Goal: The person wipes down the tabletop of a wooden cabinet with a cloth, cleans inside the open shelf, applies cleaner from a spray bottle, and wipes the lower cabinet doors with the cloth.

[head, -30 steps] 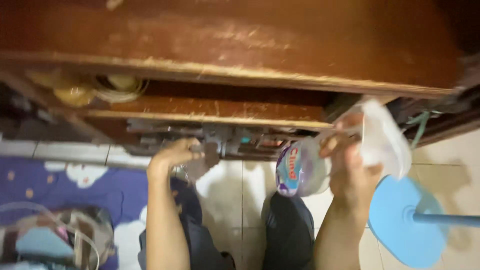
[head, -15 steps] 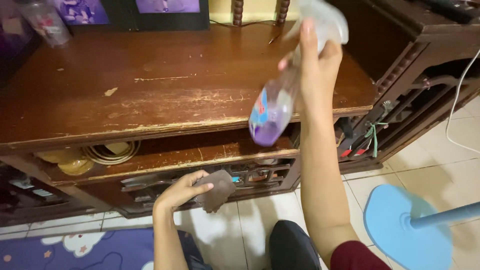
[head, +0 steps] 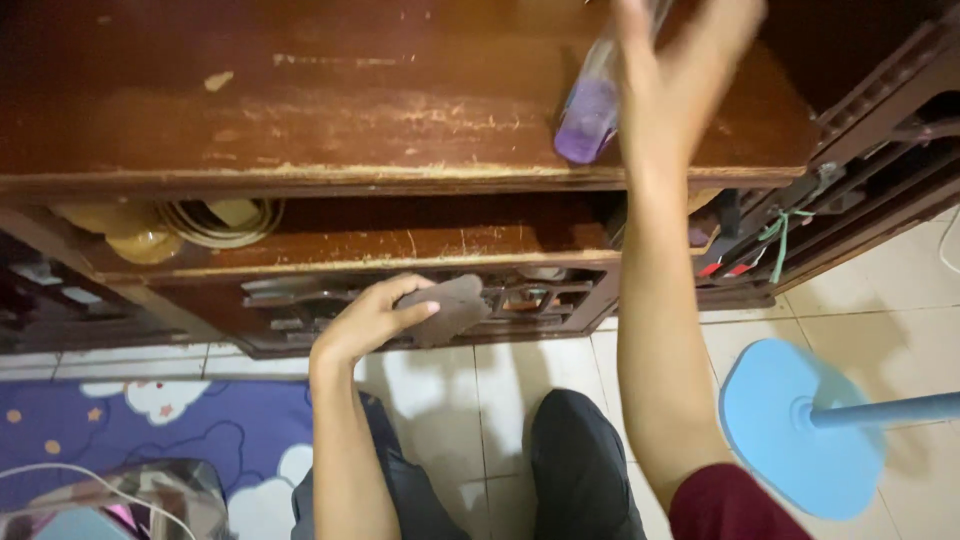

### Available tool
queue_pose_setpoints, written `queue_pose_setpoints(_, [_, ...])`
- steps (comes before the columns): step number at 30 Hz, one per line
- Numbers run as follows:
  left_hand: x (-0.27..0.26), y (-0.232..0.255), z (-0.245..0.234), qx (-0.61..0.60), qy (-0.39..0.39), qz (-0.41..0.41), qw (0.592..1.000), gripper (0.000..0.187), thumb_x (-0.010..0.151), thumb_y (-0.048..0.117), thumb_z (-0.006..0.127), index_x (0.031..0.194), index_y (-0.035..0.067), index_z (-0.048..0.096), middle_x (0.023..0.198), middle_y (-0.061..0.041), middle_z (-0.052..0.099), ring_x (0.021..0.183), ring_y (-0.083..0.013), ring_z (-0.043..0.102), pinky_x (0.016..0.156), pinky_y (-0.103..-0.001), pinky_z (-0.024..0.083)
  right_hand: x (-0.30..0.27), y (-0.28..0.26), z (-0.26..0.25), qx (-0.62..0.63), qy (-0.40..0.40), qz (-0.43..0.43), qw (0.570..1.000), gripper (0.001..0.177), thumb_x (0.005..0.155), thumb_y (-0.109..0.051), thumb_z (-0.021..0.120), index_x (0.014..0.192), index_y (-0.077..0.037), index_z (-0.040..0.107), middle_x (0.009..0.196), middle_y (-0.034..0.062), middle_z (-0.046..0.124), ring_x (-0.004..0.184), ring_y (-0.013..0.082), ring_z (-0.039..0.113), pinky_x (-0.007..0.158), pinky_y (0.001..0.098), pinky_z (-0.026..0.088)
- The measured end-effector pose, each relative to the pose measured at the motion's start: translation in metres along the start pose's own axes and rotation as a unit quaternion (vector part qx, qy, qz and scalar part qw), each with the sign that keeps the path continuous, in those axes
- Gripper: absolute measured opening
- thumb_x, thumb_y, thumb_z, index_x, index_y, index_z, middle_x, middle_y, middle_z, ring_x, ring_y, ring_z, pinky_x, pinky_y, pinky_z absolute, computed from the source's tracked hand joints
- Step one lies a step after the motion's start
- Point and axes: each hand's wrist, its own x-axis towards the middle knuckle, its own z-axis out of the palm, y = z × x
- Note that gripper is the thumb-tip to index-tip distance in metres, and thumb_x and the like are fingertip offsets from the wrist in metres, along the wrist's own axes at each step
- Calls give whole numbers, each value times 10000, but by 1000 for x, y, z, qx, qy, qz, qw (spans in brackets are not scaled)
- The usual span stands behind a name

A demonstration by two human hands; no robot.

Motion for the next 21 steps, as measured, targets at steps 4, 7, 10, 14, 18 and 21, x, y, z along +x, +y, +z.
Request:
queue_pose_setpoints(4, [7,-5,14,-53,-45,61,996,309,874,248,754,1098,36,725,1146,-79,653,1017,-175,644,827,-347,556,-126,-89,-40,273,-53,309,909,579,893,-315,746,1315,25,546,1359,109,484,1015,266,560,796,425,520])
queue_pose_setpoints(7, [20,-10,31,0,-75,54,996,286,888,249,770,1080,43,723,1115,-88,681,1021,-197,667,862,-349,542,-197,-117,-50,155,-366,251,883,858,740,-300,879,1450,-33,476,1209,113,621,1170,266,586,1047,443,452])
queue_pose_setpoints(10, [19,-15,38,32,27,168,985,317,897,210,769,1170,54,726,1164,-109,676,1118,-245,621,941,-373,486,-240,-93,-65,108,-394,424,808,517,810,-227,820,1294,-118,676,1165,76,708,1094,236,676,957,405,543])
queue_pose_setpoints(14, [4,-18,12,75,263,133,953,295,941,206,733,1199,69,701,1120,-95,668,1005,-224,650,915,-351,510,-249,-37,-79,19,-126,345,930,154,1001,-73,729,1152,-48,720,1239,117,679,1230,274,611,1081,410,493])
queue_pose_setpoints(18, [-11,-8,-10,58,374,83,922,216,1016,122,661,1217,44,683,1198,-123,637,1067,-237,644,947,-352,512,-237,-3,-39,-103,-130,196,967,356,937,-4,583,1289,-19,631,1418,199,524,1370,356,508,1154,481,395])
queue_pose_setpoints(21, [-9,-2,-9,24,406,63,912,198,1017,101,637,1199,39,682,1204,-116,632,1038,-228,648,923,-335,525,-250,-12,4,-234,-279,76,928,567,808,99,559,1363,50,661,1471,265,576,1440,448,468,1240,559,271])
